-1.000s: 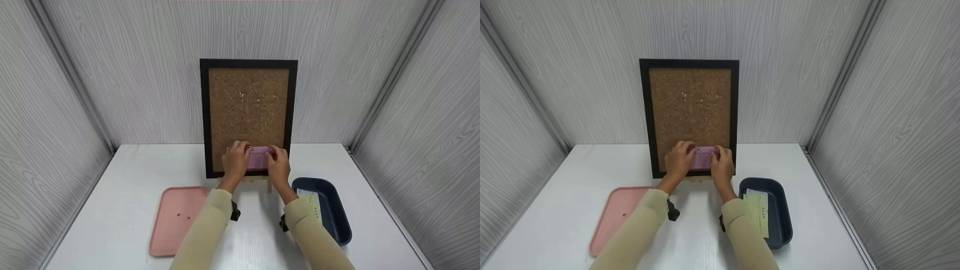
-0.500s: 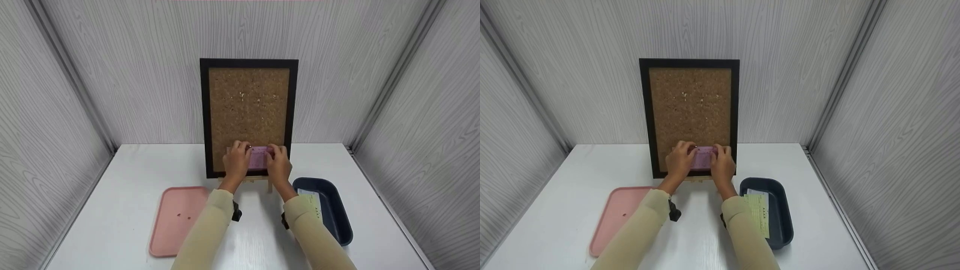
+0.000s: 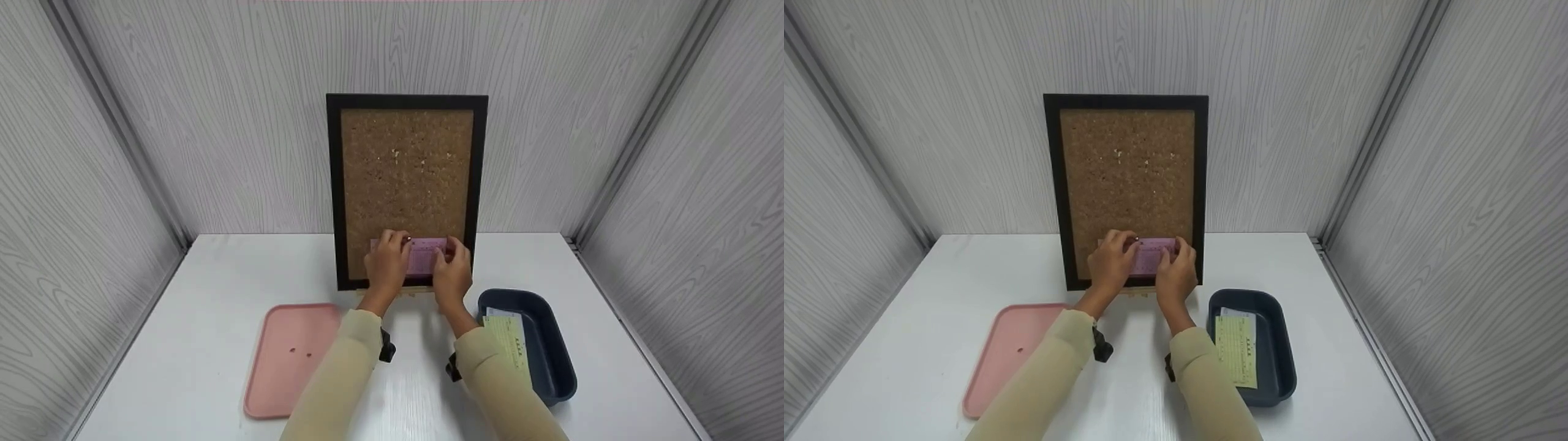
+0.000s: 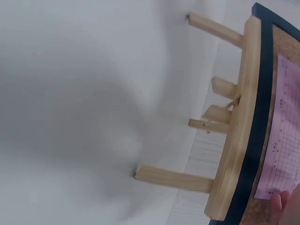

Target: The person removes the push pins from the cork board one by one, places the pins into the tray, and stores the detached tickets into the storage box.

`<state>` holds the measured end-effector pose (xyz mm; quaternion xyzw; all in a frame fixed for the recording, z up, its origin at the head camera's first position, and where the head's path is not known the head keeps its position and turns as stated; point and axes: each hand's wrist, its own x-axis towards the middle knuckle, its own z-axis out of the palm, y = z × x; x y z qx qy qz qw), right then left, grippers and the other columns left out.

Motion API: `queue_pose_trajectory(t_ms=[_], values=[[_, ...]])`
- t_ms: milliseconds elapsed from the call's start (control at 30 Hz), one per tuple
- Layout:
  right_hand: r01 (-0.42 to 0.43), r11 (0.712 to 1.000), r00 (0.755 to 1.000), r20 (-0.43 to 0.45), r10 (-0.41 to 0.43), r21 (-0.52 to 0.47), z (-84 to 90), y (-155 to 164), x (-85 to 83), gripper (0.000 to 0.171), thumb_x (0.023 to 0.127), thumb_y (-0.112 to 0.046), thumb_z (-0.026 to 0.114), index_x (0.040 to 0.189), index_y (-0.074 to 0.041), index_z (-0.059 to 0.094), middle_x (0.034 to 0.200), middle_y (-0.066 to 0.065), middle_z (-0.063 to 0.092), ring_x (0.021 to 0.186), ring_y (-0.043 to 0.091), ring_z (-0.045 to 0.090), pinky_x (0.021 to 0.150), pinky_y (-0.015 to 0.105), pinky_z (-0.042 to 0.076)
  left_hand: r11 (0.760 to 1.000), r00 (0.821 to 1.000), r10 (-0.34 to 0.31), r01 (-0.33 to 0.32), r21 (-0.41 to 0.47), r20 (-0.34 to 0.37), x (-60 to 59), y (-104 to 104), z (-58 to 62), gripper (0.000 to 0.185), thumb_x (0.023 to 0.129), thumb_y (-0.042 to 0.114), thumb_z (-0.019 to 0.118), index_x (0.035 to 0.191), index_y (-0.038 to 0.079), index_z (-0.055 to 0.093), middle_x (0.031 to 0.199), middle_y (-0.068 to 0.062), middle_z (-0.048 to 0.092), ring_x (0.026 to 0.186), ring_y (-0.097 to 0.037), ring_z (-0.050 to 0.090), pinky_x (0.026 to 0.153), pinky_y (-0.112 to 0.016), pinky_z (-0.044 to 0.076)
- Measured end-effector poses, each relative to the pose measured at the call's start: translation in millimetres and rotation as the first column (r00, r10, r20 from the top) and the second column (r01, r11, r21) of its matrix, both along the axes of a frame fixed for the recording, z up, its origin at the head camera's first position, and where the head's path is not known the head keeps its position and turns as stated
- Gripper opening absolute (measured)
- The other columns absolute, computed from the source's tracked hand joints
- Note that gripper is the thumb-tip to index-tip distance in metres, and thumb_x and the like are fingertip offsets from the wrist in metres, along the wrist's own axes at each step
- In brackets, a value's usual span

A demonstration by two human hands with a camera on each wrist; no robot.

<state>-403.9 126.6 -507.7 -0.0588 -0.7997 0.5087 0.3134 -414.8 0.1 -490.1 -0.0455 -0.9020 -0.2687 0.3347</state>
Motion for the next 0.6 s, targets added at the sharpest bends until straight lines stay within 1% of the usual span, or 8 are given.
queue_pose_trajectory(t_ms=[67,167,233,300,367,467,600], values=[[-0.021,0.998,1.0,0.004,0.021,-0.057,0.2,-0.3,1.3,0.034,0.1,-0.02,0.064,0.131,-0.01,0.06,0.121,0.007,0.064,0.108,0.023,0.062,0.092,0.043,0.05,1.0,1.0,0.0,0.0,0.0,-0.004,0.4,0.3,0.1,0.019,0.097,0.032,0.069,0.114,0.023,0.071,0.108,0.004,0.066,0.093,-0.017,0.068,0.071,-0.044,0.054],[-0.047,0.992,0.999,0.013,0.049,-0.116,0.0,0.7,2.3,0.031,0.1,-0.02,0.062,0.13,-0.01,0.06,0.12,0.007,0.066,0.109,0.022,0.062,0.094,0.042,0.049,1.0,1.0,-0.002,0.002,0.001,0.005,0.9,0.5,-0.5,0.019,0.097,0.031,0.068,0.114,0.023,0.072,0.108,0.004,0.066,0.092,-0.017,0.068,0.07,-0.043,0.054],[-0.055,0.992,0.998,0.022,0.058,-0.11,-0.4,1.9,2.1,0.031,0.101,-0.021,0.062,0.13,-0.011,0.061,0.12,0.006,0.065,0.11,0.022,0.062,0.095,0.042,0.05,1.0,1.0,-0.006,0.006,0.004,0.014,1.0,0.7,-1.0,0.019,0.098,0.032,0.068,0.114,0.023,0.072,0.108,0.004,0.066,0.093,-0.017,0.068,0.07,-0.042,0.054],[-0.069,0.995,0.997,0.032,0.071,-0.072,-0.5,3.3,1.6,0.031,0.101,-0.022,0.062,0.13,-0.013,0.062,0.121,0.006,0.063,0.111,0.022,0.061,0.096,0.042,0.05,1.0,1.0,-0.011,0.011,0.009,0.017,1.1,0.7,-1.0,0.019,0.098,0.032,0.067,0.115,0.023,0.072,0.108,0.004,0.066,0.093,-0.017,0.068,0.07,-0.041,0.054],[-0.084,0.996,0.996,0.038,0.084,-0.01,-0.3,4.7,0.3,0.031,0.101,-0.022,0.062,0.13,-0.014,0.063,0.12,0.006,0.061,0.11,0.022,0.061,0.095,0.042,0.051,1.0,1.0,-0.013,0.013,0.011,0.015,0.7,0.7,-0.8,0.019,0.098,0.032,0.067,0.115,0.023,0.072,0.108,0.004,0.066,0.092,-0.017,0.068,0.07,-0.041,0.054],[-0.107,0.991,0.993,0.047,0.104,0.078,0.3,6.5,-2.3,0.029,0.101,-0.021,0.063,0.129,-0.016,0.064,0.117,0.005,0.057,0.105,0.021,0.059,0.091,0.041,0.052,1.0,1.0,-0.013,0.013,0.01,0.012,0.1,0.4,-0.5,0.019,0.098,0.032,0.067,0.115,0.023,0.072,0.108,0.003,0.065,0.09,-0.017,0.068,0.069,-0.041,0.053],[-0.102,0.979,0.995,0.039,0.097,0.174,1.1,7.8,-6.7,0.027,0.099,-0.019,0.065,0.127,-0.018,0.067,0.114,0.004,0.056,0.099,0.02,0.061,0.084,0.04,0.054,1.0,1.0,-0.007,0.007,0.006,0.023,-0.1,0.2,-0.1,0.02,0.098,0.032,0.067,0.116,0.024,0.071,0.109,0.003,0.065,0.09,-0.018,0.068,0.068,-0.041,0.053]])
